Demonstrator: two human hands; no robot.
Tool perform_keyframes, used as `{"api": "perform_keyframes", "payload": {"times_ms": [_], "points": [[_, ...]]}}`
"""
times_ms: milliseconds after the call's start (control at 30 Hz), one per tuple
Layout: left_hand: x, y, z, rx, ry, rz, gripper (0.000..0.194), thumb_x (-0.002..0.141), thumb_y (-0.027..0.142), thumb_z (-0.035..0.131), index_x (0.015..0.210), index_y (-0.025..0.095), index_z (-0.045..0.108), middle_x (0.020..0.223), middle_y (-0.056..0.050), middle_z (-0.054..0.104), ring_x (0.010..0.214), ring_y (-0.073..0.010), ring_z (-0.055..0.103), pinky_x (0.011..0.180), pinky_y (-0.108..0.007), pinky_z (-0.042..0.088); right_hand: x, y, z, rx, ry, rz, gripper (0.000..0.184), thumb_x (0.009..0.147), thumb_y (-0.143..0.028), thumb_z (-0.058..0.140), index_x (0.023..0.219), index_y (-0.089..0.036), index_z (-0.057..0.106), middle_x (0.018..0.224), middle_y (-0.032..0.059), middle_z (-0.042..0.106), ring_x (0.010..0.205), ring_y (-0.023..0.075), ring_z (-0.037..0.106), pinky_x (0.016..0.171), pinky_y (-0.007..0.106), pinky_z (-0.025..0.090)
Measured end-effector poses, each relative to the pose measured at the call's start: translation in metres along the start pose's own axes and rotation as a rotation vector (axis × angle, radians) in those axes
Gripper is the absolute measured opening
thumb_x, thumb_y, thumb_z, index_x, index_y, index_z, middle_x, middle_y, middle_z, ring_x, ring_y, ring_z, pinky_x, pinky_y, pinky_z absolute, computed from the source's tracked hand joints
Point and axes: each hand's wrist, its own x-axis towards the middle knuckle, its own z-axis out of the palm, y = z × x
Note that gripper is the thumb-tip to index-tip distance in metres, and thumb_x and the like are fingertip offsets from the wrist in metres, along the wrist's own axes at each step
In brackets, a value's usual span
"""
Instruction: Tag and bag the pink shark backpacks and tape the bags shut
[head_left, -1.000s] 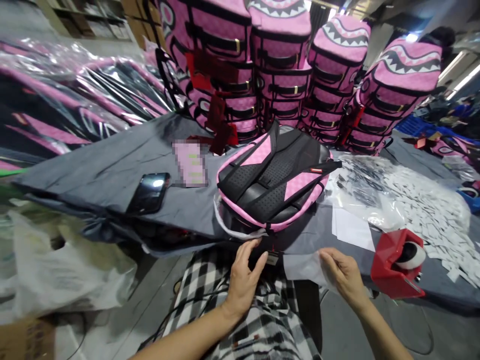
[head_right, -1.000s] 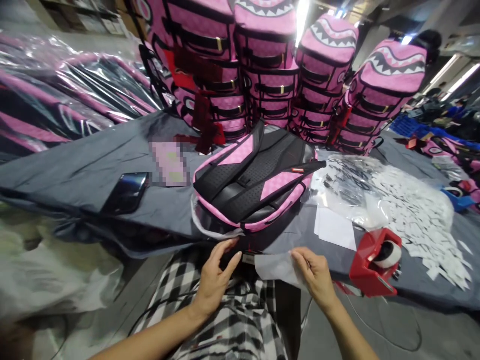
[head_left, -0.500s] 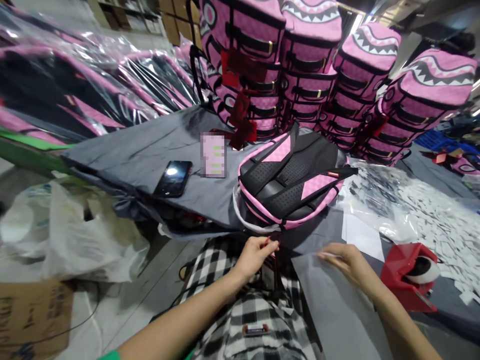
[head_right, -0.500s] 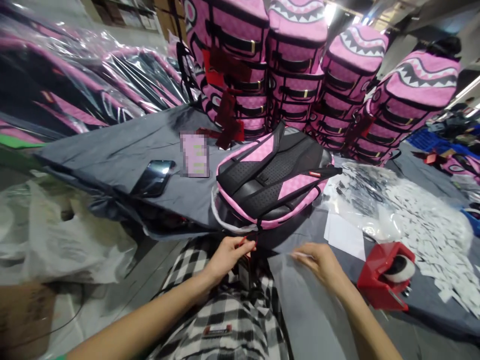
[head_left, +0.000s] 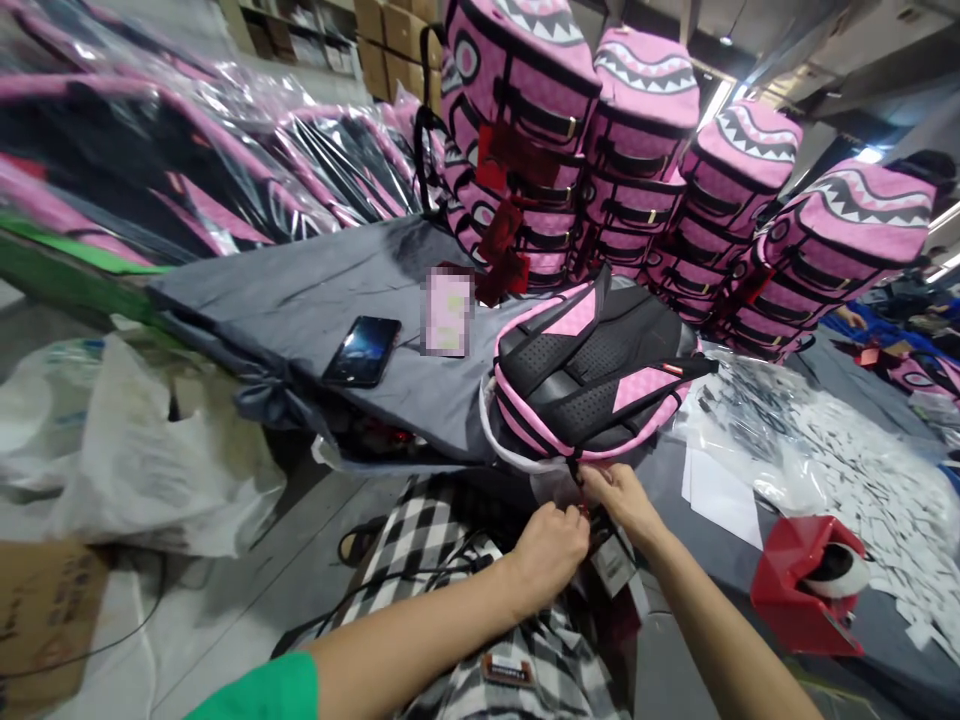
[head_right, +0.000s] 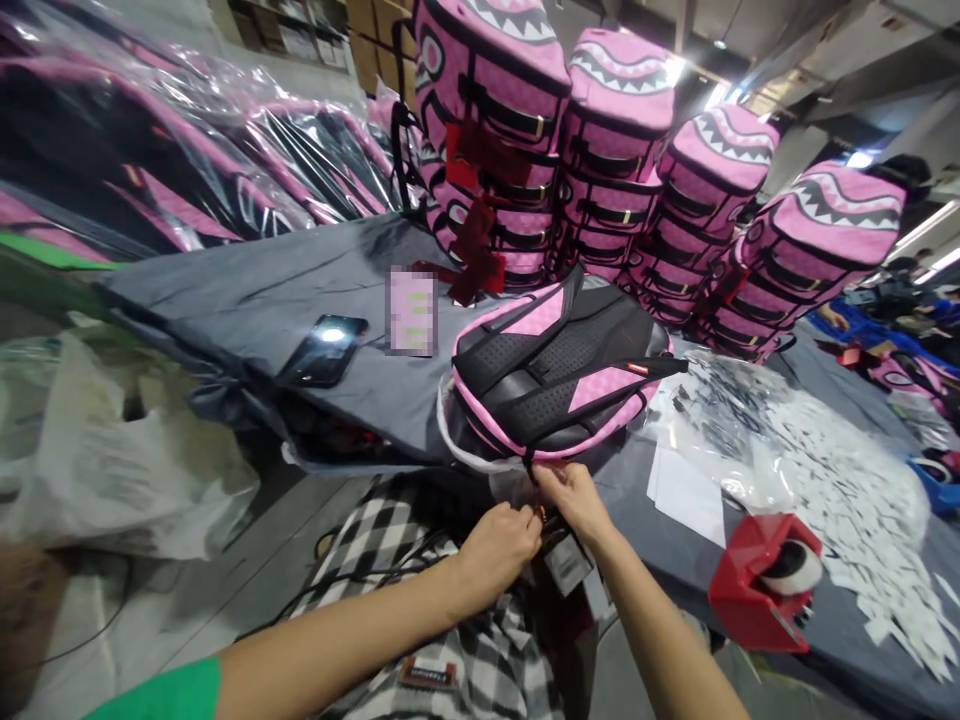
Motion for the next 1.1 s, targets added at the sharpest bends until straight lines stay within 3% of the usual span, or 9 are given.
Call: {"api": "perform_keyframes", "payload": {"times_ms": [100, 233, 300, 367, 433, 600, 700, 900, 1100], "points": [[-0.013, -0.008, 0.001, -0.171, 0.136, -0.086, 0.007, 0.090, 0.020, 0.062, 0.086, 0.017, 0.066, 0.087, -0.007, 0.068, 0.081, -0.0216, 0.066, 0.071, -0.033, 0.049, -0.004, 0.002, 0.008, -0.087, 0.096, 0.032, 0.026, 0.071, -0.041, 0.067, 0.061, -0.019, 0.057, 0.055, -0.0041, 0.047, 0.055, 0.0116, 0.039, 0.052, 0.024, 0.033], [-0.032, -0.022, 0.003, -0.832, 0.496, -0.616, 0.029, 0.082, 0.047, 0.070, 0.083, 0.021, 0.056, 0.082, -0.001, 0.062, 0.075, -0.0169, 0.062, 0.073, -0.031, 0.051, -0.001, 0.008, 0.011, -0.001, 0.099, 0.019, 0.017, 0.072, -0.033, 0.060, 0.073, -0.018, 0.067, 0.062, -0.0019, 0.059, 0.059, 0.0146, 0.049, 0.056, 0.025, 0.040], [-0.032, -0.023, 0.004, -1.204, 0.534, -0.778, 0.045, 0.070, 0.053, 0.078, 0.092, 0.020, 0.056, 0.089, -0.003, 0.067, 0.085, -0.0193, 0.066, 0.081, -0.034, 0.053, 0.001, 0.008, 0.009, 0.029, 0.071, 0.027, 0.018, 0.072, -0.033, 0.060, 0.073, -0.017, 0.067, 0.063, -0.0014, 0.061, 0.059, 0.0148, 0.051, 0.056, 0.026, 0.041], [-0.028, -0.021, 0.004, -1.453, 0.459, -0.791, 0.052, 0.068, 0.054, 0.079, 0.099, 0.017, 0.060, 0.099, -0.008, 0.071, 0.097, -0.0220, 0.067, 0.092, -0.037, 0.051, 0.002, 0.008, 0.007, 0.048, 0.050, 0.030, 0.017, 0.072, -0.033, 0.061, 0.072, -0.017, 0.067, 0.064, -0.0013, 0.063, 0.059, 0.0149, 0.052, 0.057, 0.026, 0.042], [-0.021, -0.018, 0.003, -1.464, 0.423, -0.763, 0.049, 0.071, 0.053, 0.077, 0.100, 0.016, 0.063, 0.104, -0.010, 0.072, 0.102, -0.0234, 0.066, 0.097, -0.039, 0.048, 0.003, 0.007, 0.005, 0.078, 0.034, 0.017, 0.018, 0.072, -0.031, 0.062, 0.079, -0.016, 0.071, 0.071, 0.0004, 0.068, 0.066, 0.0173, 0.058, 0.063, 0.027, 0.046], [-0.009, -0.019, 0.006, -1.094, 0.684, -0.826, 0.050, 0.065, 0.046, 0.078, 0.105, 0.018, 0.065, 0.103, -0.008, 0.069, 0.097, -0.0242, 0.063, 0.094, -0.041, 0.048, 0.006, 0.011, 0.004, 0.182, -0.020, 0.010, 0.026, 0.071, -0.027, 0.064, 0.092, -0.017, 0.075, 0.087, 0.0037, 0.075, 0.091, 0.0247, 0.067, 0.084, 0.035, 0.053], [-0.004, -0.020, 0.007, -1.082, 0.692, -0.845, 0.042, 0.063, 0.043, 0.078, 0.096, 0.018, 0.070, 0.098, -0.007, 0.068, 0.093, -0.0242, 0.063, 0.089, -0.039, 0.049, 0.008, 0.011, 0.002, 0.208, -0.034, 0.014, 0.027, 0.070, -0.025, 0.065, 0.094, -0.018, 0.076, 0.091, 0.0040, 0.076, 0.093, 0.0254, 0.068, 0.090, 0.038, 0.053], [-0.004, -0.016, 0.005, -1.261, 0.718, -0.812, 0.025, 0.066, 0.040, 0.077, 0.068, 0.019, 0.062, 0.071, 0.001, 0.062, 0.072, -0.0161, 0.058, 0.074, -0.029, 0.047, 0.011, 0.005, 0.000, 0.236, -0.031, -0.001, 0.034, 0.067, -0.025, 0.068, 0.100, -0.018, 0.075, 0.099, 0.0050, 0.076, 0.098, 0.0265, 0.068, 0.091, 0.039, 0.053], [0.005, -0.007, 0.003, -1.640, 0.731, -0.846, 0.037, 0.061, 0.038, 0.081, 0.090, 0.018, 0.070, 0.087, -0.004, 0.075, 0.084, -0.0185, 0.067, 0.084, -0.031, 0.049, 0.005, -0.001, -0.001, 0.194, -0.054, 0.056, 0.030, 0.073, -0.033, 0.069, 0.098, -0.017, 0.076, 0.093, 0.0046, 0.076, 0.090, 0.0247, 0.067, 0.083, 0.036, 0.053]]}}
